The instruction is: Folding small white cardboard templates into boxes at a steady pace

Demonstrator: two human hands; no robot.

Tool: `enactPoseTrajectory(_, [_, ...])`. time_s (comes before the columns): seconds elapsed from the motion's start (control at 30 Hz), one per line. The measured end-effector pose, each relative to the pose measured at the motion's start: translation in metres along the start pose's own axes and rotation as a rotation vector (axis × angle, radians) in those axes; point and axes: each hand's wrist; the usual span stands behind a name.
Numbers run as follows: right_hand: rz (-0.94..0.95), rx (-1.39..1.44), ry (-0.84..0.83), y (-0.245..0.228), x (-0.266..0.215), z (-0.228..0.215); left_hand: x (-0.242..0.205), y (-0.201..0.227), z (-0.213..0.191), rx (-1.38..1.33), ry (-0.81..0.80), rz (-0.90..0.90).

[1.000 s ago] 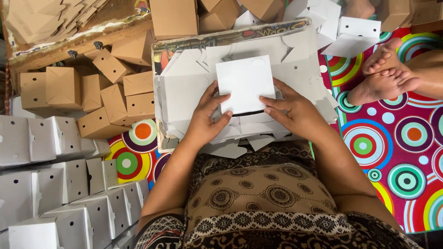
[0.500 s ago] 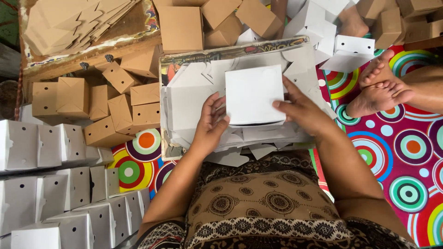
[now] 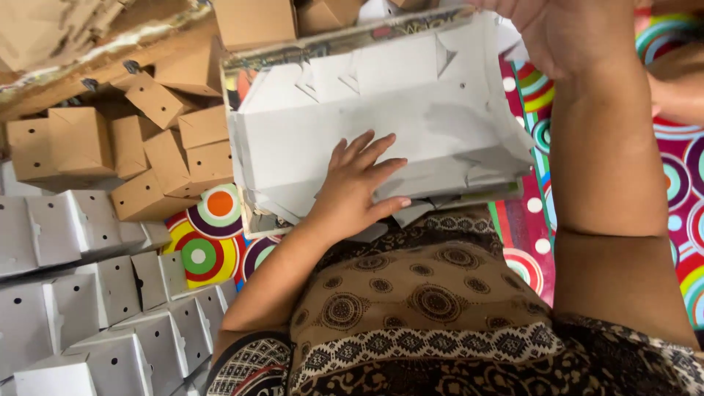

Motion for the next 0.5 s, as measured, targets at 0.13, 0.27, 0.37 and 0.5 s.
enactPoseTrajectory(0.13, [-0.090,-0.351,-0.150,-0.053,-0.080,0.033,0.003,-0.005,0.015,0.179,-0.305,-0.002])
enactPoseTrajectory(0.27, [0.078,-0.842,-0.323,-0.048,-0.134,0.041,-0.003,-0.017,0.025,0.144,-0.249,0.005])
enactPoseTrajectory(0.37, [-0.021,-0.882,-0.285,-0.006,-0.145,0.023,-0.002,-0.021,0.023,0.098,-0.257,-0.039])
enactPoseTrajectory(0.5, [-0.073,-0.761,-0.251,0.004,-0.144,0.017,0.007,-0.020,0.014,0.148,-0.230,-0.010])
Point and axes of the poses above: each hand's wrist, its own x-axis towards the middle knuckle, its own z-axis out of the palm, y = z × x, and after that the axes turned 11 degrees about z, right-handed
